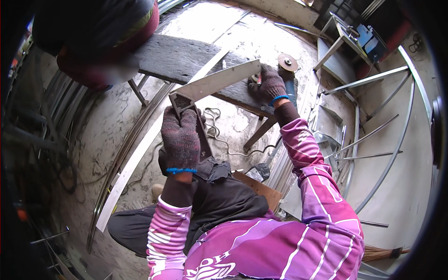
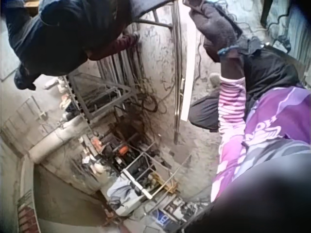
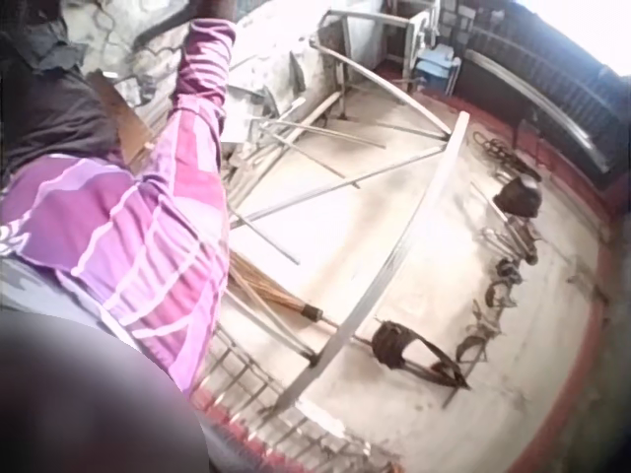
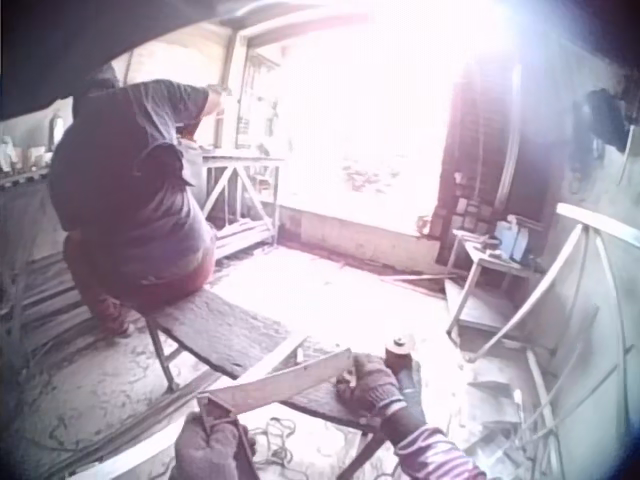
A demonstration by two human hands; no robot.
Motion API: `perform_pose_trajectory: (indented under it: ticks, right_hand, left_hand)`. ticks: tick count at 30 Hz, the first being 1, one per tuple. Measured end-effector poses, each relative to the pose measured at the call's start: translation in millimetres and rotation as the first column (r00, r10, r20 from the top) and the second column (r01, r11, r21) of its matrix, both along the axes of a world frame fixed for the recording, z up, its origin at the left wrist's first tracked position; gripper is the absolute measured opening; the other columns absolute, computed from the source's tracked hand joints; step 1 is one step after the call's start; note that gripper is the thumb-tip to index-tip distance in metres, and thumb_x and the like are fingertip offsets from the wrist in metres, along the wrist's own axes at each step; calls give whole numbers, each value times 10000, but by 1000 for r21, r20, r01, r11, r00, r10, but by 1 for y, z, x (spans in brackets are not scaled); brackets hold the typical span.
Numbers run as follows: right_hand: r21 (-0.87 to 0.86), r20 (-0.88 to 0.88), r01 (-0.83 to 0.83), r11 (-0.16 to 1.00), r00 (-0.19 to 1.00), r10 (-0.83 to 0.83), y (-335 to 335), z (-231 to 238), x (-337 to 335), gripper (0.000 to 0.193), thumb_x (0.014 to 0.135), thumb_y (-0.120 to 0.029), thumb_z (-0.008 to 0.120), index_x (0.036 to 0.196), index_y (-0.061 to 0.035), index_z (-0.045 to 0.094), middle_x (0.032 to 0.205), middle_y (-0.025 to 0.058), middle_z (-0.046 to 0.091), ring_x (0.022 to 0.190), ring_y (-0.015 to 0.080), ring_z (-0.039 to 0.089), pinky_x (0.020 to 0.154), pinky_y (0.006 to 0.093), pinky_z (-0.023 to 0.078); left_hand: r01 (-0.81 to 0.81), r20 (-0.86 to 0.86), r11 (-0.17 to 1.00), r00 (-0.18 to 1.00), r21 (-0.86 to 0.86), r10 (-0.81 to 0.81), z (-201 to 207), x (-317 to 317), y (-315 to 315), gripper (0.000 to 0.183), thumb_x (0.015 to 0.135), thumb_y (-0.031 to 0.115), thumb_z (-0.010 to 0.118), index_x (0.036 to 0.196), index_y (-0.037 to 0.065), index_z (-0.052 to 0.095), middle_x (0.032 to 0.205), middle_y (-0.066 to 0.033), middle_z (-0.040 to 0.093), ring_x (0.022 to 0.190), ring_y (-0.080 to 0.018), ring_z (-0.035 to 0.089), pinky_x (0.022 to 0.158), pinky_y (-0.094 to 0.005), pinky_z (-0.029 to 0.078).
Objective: The person measures a metal strip with a tape measure and marks it with a pencil, then cuts the strip with an angle grinder.
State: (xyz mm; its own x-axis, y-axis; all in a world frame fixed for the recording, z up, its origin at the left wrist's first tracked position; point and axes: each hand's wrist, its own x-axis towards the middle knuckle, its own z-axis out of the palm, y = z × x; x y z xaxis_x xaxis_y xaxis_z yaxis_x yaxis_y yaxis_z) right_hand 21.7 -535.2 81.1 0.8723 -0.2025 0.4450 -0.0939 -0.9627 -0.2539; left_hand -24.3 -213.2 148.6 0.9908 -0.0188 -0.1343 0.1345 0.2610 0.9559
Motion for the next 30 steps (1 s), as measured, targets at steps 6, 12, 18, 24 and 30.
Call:
perform_pose_trajectory:
  ticks: [6,12,18,24,30]
  right_hand:
    - [-24,-62,48,999,997,-49,-3,-18,-4,520,761,-221,772,1240,-111,602,1187,231,634,1103,426,635,941,504,535]
    - [-18,-219,103,995,970,-104,5,-14,-5,552,742,-204,777,1250,-109,583,1213,209,621,1145,433,606,959,515,529]
    - [36,99,-61,998,993,57,2,-18,-27,500,779,-101,698,1260,-67,566,1215,220,619,1181,456,587,1002,503,506]
    - [136,283,-140,981,954,97,10,-5,-53,430,821,-61,686,1234,-57,566,1140,209,630,1058,413,658,900,455,554]
    - [132,378,-245,961,908,180,18,7,-25,408,818,-17,670,1221,-38,609,1136,191,664,1089,371,676,957,415,536]
  left_hand:
    - [-101,40,987,993,-122,107,-43,17,-36,170,989,102,578,1137,21,561,997,-67,655,836,-145,636,727,-285,539]
    - [-31,-33,970,999,-241,24,-64,60,-98,210,943,72,585,1140,41,520,850,-87,633,666,-201,661,593,-336,580]
    - [31,-206,979,978,203,12,-108,93,-153,371,927,208,555,1228,-6,517,1054,-259,676,941,-393,691,876,-468,538]
    - [383,-289,774,920,504,-266,-103,130,-152,728,810,332,703,1326,-132,484,1331,-357,603,1245,-461,609,1063,-449,483]
    - [436,-149,689,887,579,-436,-95,113,-153,594,866,315,766,1243,-91,553,1101,-265,675,1044,-357,677,895,-445,539]
